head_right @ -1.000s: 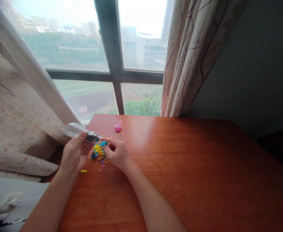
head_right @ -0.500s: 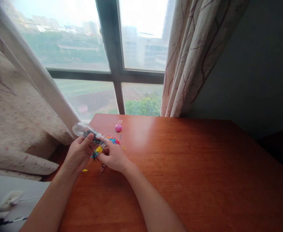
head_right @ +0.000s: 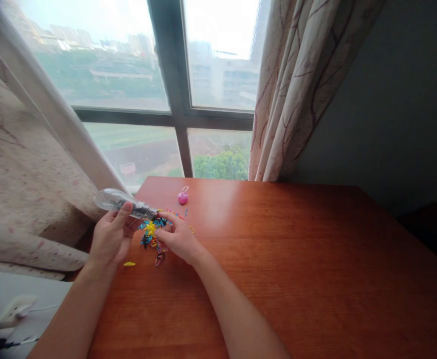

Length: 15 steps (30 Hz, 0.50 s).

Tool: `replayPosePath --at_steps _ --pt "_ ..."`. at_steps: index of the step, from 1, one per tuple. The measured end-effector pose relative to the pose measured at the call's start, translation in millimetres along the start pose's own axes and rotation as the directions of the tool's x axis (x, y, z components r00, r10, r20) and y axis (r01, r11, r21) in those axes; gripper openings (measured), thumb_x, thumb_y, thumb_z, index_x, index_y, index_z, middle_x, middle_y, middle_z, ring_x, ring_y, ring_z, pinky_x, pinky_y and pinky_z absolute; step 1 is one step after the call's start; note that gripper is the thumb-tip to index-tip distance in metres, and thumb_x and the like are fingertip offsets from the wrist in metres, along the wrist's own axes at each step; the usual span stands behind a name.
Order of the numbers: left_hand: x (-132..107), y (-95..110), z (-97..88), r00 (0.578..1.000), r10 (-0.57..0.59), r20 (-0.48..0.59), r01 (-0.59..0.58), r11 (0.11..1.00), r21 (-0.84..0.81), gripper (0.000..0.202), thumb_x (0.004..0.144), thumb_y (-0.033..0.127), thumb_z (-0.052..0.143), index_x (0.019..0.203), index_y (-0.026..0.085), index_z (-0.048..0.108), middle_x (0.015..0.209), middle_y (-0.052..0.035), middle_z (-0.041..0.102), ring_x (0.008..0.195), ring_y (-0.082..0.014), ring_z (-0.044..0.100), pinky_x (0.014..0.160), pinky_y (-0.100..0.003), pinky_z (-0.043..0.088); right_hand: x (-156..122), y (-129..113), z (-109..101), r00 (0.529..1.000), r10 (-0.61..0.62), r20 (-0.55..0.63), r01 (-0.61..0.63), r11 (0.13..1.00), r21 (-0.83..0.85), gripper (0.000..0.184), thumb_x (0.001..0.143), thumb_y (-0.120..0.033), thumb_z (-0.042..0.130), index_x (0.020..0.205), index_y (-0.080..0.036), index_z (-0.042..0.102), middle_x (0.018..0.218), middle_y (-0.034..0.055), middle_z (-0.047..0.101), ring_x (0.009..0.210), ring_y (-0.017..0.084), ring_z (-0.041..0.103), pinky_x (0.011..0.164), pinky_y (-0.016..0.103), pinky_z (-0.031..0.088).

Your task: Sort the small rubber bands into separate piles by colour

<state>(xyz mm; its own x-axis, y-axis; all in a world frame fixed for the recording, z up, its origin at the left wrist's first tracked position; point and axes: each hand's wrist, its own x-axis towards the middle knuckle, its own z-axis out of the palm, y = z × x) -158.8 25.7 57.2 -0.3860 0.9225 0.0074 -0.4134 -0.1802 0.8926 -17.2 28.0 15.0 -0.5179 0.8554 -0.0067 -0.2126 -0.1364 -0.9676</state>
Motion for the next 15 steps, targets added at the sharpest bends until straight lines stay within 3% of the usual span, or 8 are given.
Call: replayPosePath --at_steps 5,9,15 --pt "1 -1 -0.5 0.999 0.032 -0.039 -0.03 0.999 0.042 0.04 0.058 0.036 0.089 0.083 0.014 0.066 0.078 0.0007 0.071 0.077 -0.0149 0.069 0.076 -0.027 0.056 4 6 -1 0.996 -0.054 -0.073 0.047 0.994 -0.099 0.04 0.079 -0.027 0.057 0.117 -0.016 0.057 0.049 -0.0104 0.046 0.041 0.008 0.041 0.043 0.018 0.033" --pt "1 -1 -0.8 0.992 0.09 -0.085 -0.084 0.994 0.076 0.037 0.059 0.036 0.088 0.081 0.015 0.066 0.081 0.0021 0.07 0.076 -0.0124 0.067 0.074 -0.025 0.056 6 6 -8 0.979 -0.129 -0.159 0.096 0.975 -0.199 0.026 0.079 -0.027 0.055 0.1 -0.016 0.065 0.052 -0.0088 0.045 0.044 0.008 0.04 0.044 0.018 0.03" --pt "1 -2 -4.7 0.976 0.188 -0.107 -0.17 0.973 0.158 0.034 0.062 0.034 0.086 0.086 0.017 0.071 0.082 0.0028 0.07 0.073 -0.0103 0.064 0.072 -0.021 0.054 6 4 -19 0.941 -0.218 -0.26 0.119 0.93 -0.348 0.026 0.079 -0.026 0.052 0.096 -0.016 0.069 0.055 -0.0066 0.048 0.05 0.009 0.042 0.047 0.019 0.03"
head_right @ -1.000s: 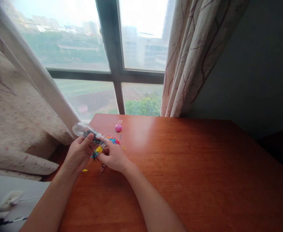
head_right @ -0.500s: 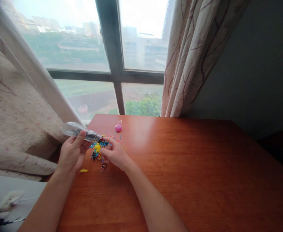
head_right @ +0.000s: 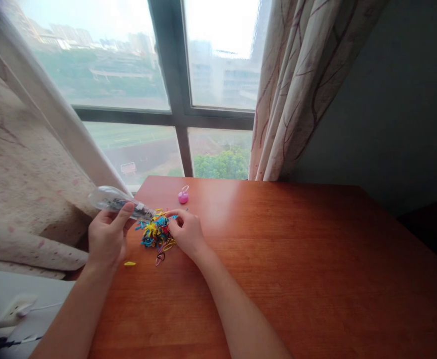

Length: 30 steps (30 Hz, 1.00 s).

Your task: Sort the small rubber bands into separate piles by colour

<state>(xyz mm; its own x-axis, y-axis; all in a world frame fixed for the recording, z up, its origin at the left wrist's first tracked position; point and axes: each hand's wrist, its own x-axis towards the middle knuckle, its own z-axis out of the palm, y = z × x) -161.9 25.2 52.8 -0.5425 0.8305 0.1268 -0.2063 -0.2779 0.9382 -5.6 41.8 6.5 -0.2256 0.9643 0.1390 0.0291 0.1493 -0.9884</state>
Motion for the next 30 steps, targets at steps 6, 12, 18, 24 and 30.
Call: replayPosePath --at_steps 6,12,18,24,30 --pt "-2.0 -1.5 -2.2 0.998 0.062 0.005 -0.062 0.995 0.077 0.028 0.062 0.027 0.086 0.084 0.015 0.073 0.075 0.0024 0.07 0.067 -0.0102 0.064 0.069 -0.019 0.052 -1.1 -1.4 0.2 0.999 -0.037 -0.017 0.035 0.994 -0.107 0.025 0.079 -0.025 0.051 0.091 -0.019 0.072 0.055 -0.0061 0.049 0.05 0.01 0.042 0.049 0.02 0.031" --pt "-1.5 -0.2 0.3 0.999 0.038 0.023 -0.038 0.999 0.029 0.032 0.067 0.034 0.083 0.091 0.017 0.071 0.079 0.0021 0.072 0.071 -0.0098 0.066 0.072 -0.02 0.053 -2.7 -1.0 2.5 0.998 -0.065 0.0 0.064 0.984 -0.165 0.023 0.08 -0.024 0.051 0.088 -0.019 0.073 0.054 -0.0058 0.049 0.05 0.01 0.042 0.05 0.02 0.032" --pt "-3.0 0.0 6.4 0.994 -0.038 0.103 0.039 0.999 -0.007 0.04 0.06 0.035 0.087 0.089 0.014 0.07 0.088 -0.0042 0.075 0.082 -0.0166 0.07 0.079 -0.026 0.055 -2.3 2.4 4.0 0.996 -0.086 -0.001 0.085 0.98 -0.18 0.027 0.082 -0.025 0.051 0.098 -0.019 0.072 0.055 -0.0062 0.049 0.05 0.01 0.042 0.051 0.02 0.033" --pt "-2.6 -2.8 4.8 0.997 -0.05 0.06 0.051 0.999 -0.016 0.042 0.057 0.032 0.089 0.09 0.013 0.071 0.08 -0.0019 0.074 0.07 -0.0145 0.069 0.071 -0.026 0.056 -2.4 0.8 3.7 0.995 -0.098 -0.008 0.095 0.979 -0.18 0.03 0.084 -0.026 0.05 0.106 -0.02 0.07 0.055 -0.0072 0.046 0.049 0.01 0.041 0.05 0.02 0.032" --pt "-2.9 -3.3 5.8 1.0 -0.007 0.025 0.007 1.0 0.001 0.036 0.056 0.031 0.089 0.084 0.015 0.073 0.079 -0.0003 0.075 0.071 -0.0129 0.068 0.075 -0.024 0.054 -1.8 0.5 3.0 0.995 -0.095 -0.013 0.09 0.979 -0.185 0.03 0.085 -0.026 0.05 0.106 -0.02 0.07 0.056 -0.0067 0.047 0.049 0.01 0.041 0.049 0.02 0.03"
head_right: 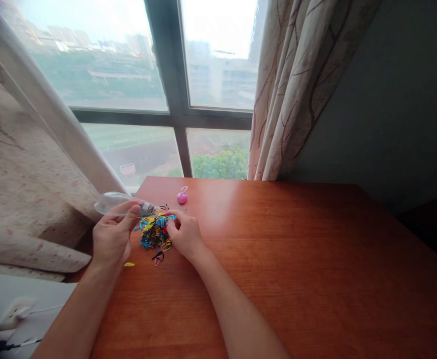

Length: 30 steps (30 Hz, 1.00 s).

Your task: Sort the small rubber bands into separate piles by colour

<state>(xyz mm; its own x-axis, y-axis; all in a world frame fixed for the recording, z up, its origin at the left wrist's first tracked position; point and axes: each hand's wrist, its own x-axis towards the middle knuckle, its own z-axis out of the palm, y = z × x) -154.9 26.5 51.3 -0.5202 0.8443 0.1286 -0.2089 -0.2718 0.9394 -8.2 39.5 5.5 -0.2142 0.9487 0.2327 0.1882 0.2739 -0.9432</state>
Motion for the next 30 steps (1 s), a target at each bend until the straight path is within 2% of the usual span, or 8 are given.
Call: replayPosePath --at_steps 7,13,19,25,28,30 --pt "-5.9 1.8 3.7 0.993 -0.018 0.117 0.012 0.998 0.055 0.036 0.059 0.029 0.088 0.088 0.014 0.074 0.087 -0.004 0.075 0.081 -0.0163 0.069 0.078 -0.023 0.053 -0.6 -1.3 -0.3 1.0 0.007 -0.015 -0.007 1.0 -0.004 0.029 0.084 -0.026 0.051 0.104 -0.02 0.071 0.055 -0.0068 0.047 0.05 0.01 0.042 0.05 0.02 0.032" --pt "-5.3 -2.4 0.4 0.994 -0.019 0.11 0.012 0.998 0.066 0.035 0.061 0.027 0.087 0.091 0.015 0.074 0.088 -0.0035 0.076 0.08 -0.015 0.069 0.078 -0.023 0.053 1.5 -4.1 -3.8 0.993 0.035 -0.113 -0.037 0.999 -0.016 0.027 0.082 -0.024 0.05 0.096 -0.018 0.073 0.056 -0.0056 0.049 0.052 0.011 0.043 0.053 0.021 0.032" --pt "-4.1 1.5 3.5 0.99 -0.082 0.117 0.083 0.997 -0.005 0.039 0.059 0.03 0.088 0.09 0.014 0.071 0.087 -0.0038 0.075 0.077 -0.0153 0.069 0.077 -0.025 0.054 1.6 -3.7 -3.2 0.992 0.052 -0.114 -0.047 0.998 0.049 0.027 0.08 -0.024 0.051 0.095 -0.018 0.072 0.055 -0.0059 0.049 0.05 0.011 0.042 0.052 0.022 0.033" --pt "-3.6 3.7 4.3 0.98 -0.161 0.12 0.173 0.98 -0.096 0.04 0.06 0.034 0.088 0.087 0.014 0.067 0.086 -0.0016 0.073 0.078 -0.0136 0.07 0.078 -0.024 0.056 1.3 -2.4 -1.1 0.998 0.052 -0.042 -0.043 0.981 0.188 0.032 0.08 -0.027 0.05 0.102 -0.016 0.071 0.059 -0.0052 0.047 0.052 0.01 0.038 0.05 0.021 0.031" --pt "-3.4 3.3 3.2 0.965 -0.209 0.16 0.228 0.968 -0.105 0.043 0.06 0.039 0.088 0.088 0.014 0.066 0.086 -0.0034 0.074 0.079 -0.0165 0.071 0.076 -0.027 0.057 0.2 -5.3 -2.0 0.998 0.04 0.05 -0.052 0.964 0.26 0.039 0.081 -0.03 0.051 0.113 -0.016 0.069 0.057 -0.0065 0.042 0.051 0.009 0.036 0.048 0.02 0.029" --pt "-3.7 3.1 2.7 0.949 -0.24 0.205 0.264 0.959 -0.1 0.047 0.06 0.042 0.087 0.09 0.013 0.066 0.086 -0.0053 0.074 0.08 -0.0198 0.072 0.073 -0.03 0.059 -1.4 -9.0 -3.5 0.988 0.021 0.155 -0.073 0.938 0.338 0.046 0.08 -0.031 0.053 0.122 -0.016 0.064 0.057 -0.0075 0.04 0.049 0.008 0.033 0.047 0.019 0.028"
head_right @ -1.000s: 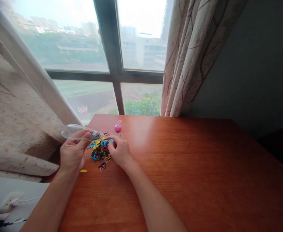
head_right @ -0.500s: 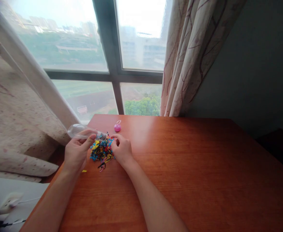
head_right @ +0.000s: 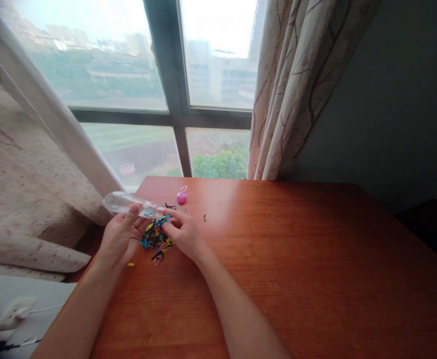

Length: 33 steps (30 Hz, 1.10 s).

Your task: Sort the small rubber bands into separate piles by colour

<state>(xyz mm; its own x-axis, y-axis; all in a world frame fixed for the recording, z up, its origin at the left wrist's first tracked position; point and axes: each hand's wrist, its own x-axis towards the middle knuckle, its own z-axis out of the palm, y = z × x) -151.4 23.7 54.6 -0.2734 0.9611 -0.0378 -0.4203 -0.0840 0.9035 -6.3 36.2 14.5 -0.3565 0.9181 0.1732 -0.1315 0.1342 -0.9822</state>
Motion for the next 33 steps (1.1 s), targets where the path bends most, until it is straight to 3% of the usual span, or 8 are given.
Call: replayPosePath --at_steps 4,9,17,22,33 --pt "-2 -1 0.0 0.996 -0.053 0.073 0.053 0.999 0.004 0.046 0.062 0.044 0.086 0.09 0.014 0.066 0.088 -0.0069 0.073 0.084 -0.022 0.072 0.073 -0.03 0.059 -4 -6 1 0.976 0.022 0.215 -0.059 0.984 0.165 0.06 0.079 -0.029 0.059 0.137 -0.019 0.052 0.057 -0.0094 0.037 0.049 0.007 0.03 0.047 0.019 0.025" --pt "-4 -3 -0.5 0.991 -0.066 0.119 0.065 0.998 0.012 0.041 0.063 0.037 0.086 0.09 0.013 0.066 0.086 -0.006 0.073 0.084 -0.0225 0.071 0.074 -0.031 0.059 -5 -3 4 0.962 0.021 0.272 -0.061 0.988 0.14 0.062 0.079 -0.024 0.061 0.139 -0.022 0.049 0.057 -0.0097 0.036 0.049 0.008 0.031 0.048 0.019 0.026" --pt "0 0 -4.8 0.997 -0.01 0.08 0.011 1.0 -0.008 0.035 0.068 0.035 0.084 0.089 0.012 0.065 0.089 -0.0059 0.073 0.087 -0.0217 0.071 0.076 -0.031 0.059 -4 0 2 0.977 0.006 0.212 -0.016 0.999 0.043 0.049 0.081 -0.024 0.055 0.129 -0.02 0.059 0.059 -0.0089 0.036 0.051 0.007 0.03 0.049 0.019 0.026" --pt "0 2 -4.4 0.999 -0.009 0.053 0.009 1.0 -0.008 0.038 0.065 0.035 0.086 0.087 0.012 0.065 0.09 -0.0069 0.073 0.085 -0.0214 0.071 0.076 -0.031 0.059 -2 5 3 0.993 0.005 0.115 0.001 0.998 -0.059 0.047 0.081 -0.024 0.053 0.127 -0.02 0.062 0.058 -0.0091 0.036 0.049 0.007 0.031 0.049 0.019 0.028" --pt "3 2 -6.2 1.0 0.004 0.012 -0.003 1.0 -0.029 0.042 0.062 0.038 0.087 0.089 0.013 0.066 0.084 -0.0043 0.074 0.076 -0.0162 0.071 0.072 -0.025 0.058 -1 5 1 0.999 -0.046 0.003 0.046 0.995 -0.093 0.042 0.082 -0.027 0.052 0.119 -0.015 0.066 0.057 -0.008 0.039 0.048 0.007 0.032 0.046 0.019 0.027"
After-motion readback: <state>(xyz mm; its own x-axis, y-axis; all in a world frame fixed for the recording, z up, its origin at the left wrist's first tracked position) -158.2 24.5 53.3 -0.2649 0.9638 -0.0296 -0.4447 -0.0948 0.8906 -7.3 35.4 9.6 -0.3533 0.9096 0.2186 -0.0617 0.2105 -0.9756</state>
